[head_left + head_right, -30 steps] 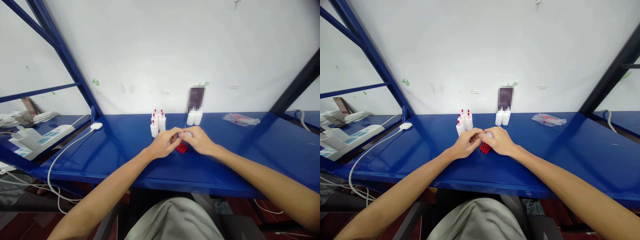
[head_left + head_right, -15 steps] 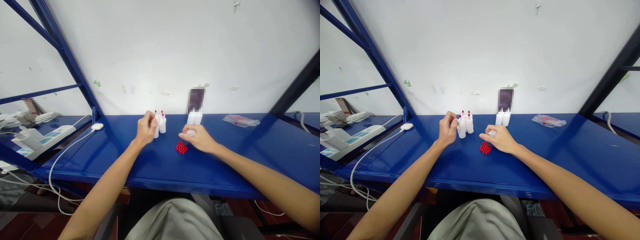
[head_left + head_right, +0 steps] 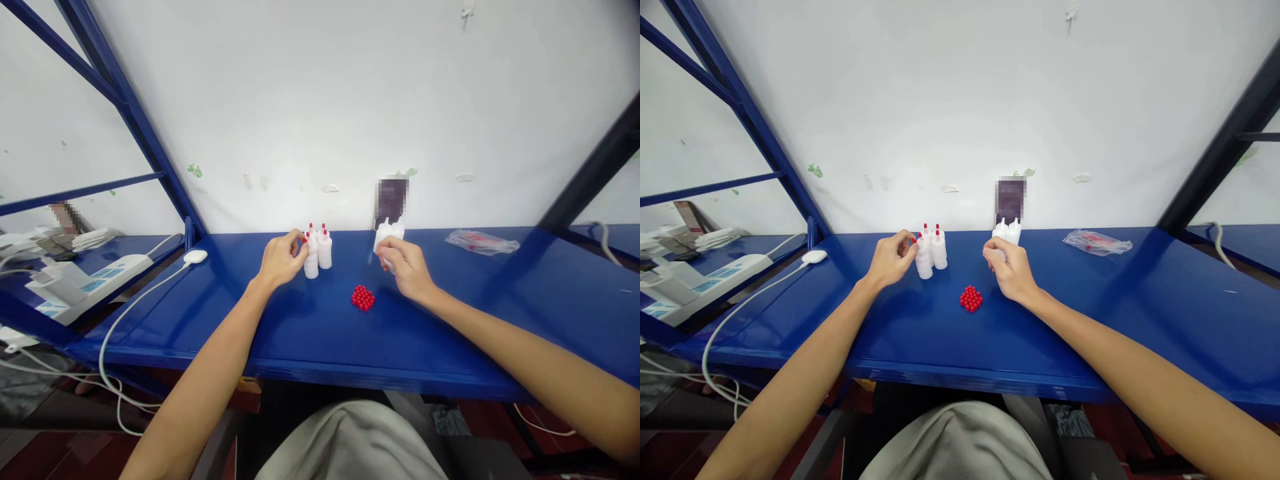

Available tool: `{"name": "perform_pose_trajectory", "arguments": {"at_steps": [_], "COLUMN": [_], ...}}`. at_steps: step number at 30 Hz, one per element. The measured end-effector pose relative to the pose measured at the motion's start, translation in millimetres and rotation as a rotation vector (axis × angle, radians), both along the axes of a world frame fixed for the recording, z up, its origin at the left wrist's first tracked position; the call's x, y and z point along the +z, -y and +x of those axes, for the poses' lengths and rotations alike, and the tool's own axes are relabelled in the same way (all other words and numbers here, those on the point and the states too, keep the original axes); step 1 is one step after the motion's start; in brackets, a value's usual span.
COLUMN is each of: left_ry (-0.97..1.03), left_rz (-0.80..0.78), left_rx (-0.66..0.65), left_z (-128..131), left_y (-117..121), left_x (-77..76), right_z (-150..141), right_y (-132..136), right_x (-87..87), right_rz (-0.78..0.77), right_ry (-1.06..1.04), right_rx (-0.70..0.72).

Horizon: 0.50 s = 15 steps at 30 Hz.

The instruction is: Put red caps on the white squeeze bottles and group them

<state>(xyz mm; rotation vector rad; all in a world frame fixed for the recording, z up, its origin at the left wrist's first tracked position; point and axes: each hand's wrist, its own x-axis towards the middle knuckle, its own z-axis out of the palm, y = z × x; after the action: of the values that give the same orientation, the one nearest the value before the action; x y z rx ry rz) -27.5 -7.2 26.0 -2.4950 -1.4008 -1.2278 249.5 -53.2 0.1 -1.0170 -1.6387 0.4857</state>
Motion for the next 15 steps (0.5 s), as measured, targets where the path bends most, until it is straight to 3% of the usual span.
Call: {"name": "perform_pose_trajectory", "arguments": {"at_steps": [11, 15], "left_ry": [0.033, 0.003], "left_rz": [0.028, 0.010], "left_rx": [0.019, -0.001], "left_z": [-1, 0], "left_y": [4, 4], "left_x": [1.4, 1.9], "right_z": [-2, -1], "right_y": [-11, -16], "right_x": [-2.4, -7.2], "right_rz": [-0.210, -0.242], "right_ry": [0.286, 0.247], "right_rx": [-0.084, -0.060]}}
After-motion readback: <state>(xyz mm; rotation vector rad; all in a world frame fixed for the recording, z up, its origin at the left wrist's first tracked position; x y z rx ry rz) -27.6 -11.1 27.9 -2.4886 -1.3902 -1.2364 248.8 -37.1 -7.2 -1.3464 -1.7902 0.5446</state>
